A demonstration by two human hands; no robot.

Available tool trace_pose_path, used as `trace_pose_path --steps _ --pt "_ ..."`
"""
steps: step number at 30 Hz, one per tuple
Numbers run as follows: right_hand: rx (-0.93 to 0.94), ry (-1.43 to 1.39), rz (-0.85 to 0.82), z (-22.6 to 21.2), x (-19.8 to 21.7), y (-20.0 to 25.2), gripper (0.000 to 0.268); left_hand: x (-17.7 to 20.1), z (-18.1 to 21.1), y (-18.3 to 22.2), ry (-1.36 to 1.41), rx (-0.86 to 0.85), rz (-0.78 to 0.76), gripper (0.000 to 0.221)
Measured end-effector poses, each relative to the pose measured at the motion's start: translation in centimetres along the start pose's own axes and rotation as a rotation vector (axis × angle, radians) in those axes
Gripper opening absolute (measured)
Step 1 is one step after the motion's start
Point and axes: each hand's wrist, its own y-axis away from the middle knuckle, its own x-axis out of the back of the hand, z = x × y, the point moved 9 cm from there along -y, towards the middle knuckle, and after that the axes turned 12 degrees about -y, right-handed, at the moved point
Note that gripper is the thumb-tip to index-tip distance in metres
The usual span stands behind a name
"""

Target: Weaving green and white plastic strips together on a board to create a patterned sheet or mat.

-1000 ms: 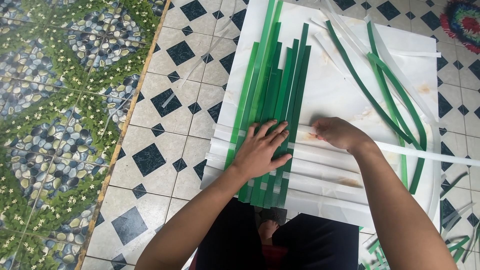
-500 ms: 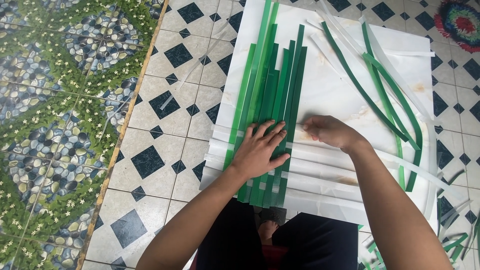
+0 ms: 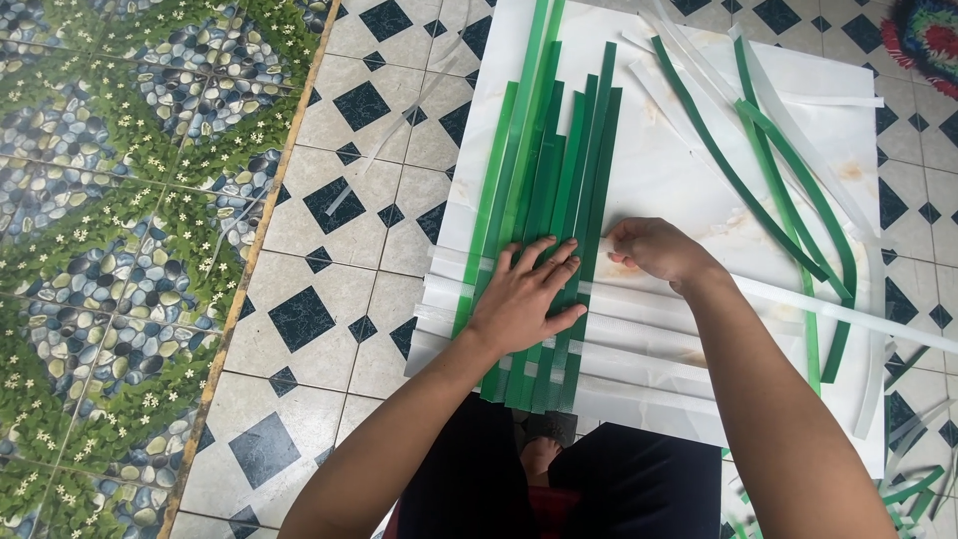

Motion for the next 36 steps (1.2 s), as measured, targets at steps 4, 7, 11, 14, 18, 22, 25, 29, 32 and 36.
trace_pose_path --steps 4,7,11,14,18,22,25,29,32,36 --pt "-0.016 0.014 0.011 -1.8 0.0 1.6 0.022 -0.2 -0.1 0.1 0.001 0.006 -0.001 0.056" --pt "-0.014 0.053 0.014 -2.5 -0.3 2.2 0.023 -0.2 -0.1 0.1 0.006 0.003 -0.005 0.056" --pt "0.017 0.157 0.03 -2.9 -0.7 2.1 0.024 -0.1 -0.1 0.1 0.009 0.002 -0.014 0.057" --pt "0.028 0.182 0.053 -2.7 -0.9 2.0 0.025 0.1 -0.1 0.1 0.01 0.007 -0.011 0.058" --pt "0.048 0.225 0.112 -2.3 -0.6 1.6 0.024 -0.2 -0.2 0.1 0.018 0.019 -0.013 0.063" --pt "0.074 0.228 0.174 -3.5 -0.5 2.2 0.023 -0.6 -0.4 0.2 0.048 0.032 -0.023 0.071" --pt "0.112 0.243 0.216 -4.9 -0.6 2.9 0.023 -0.6 -0.4 0.2 0.065 0.044 -0.025 0.073" --pt "0.145 0.228 0.277 -5.0 -0.5 2.6 0.02 -0.4 -0.3 0.0 0.046 0.039 -0.007 0.077" --pt "0.146 0.241 0.294 -5.1 -0.6 2.6 0.02 0.3 -0.2 -0.1 0.022 0.04 0.029 0.078" --pt "0.168 0.247 0.345 -6.6 -0.3 4.1 0.015 1.1 0.0 -0.2 0.005 0.039 0.074 0.08"
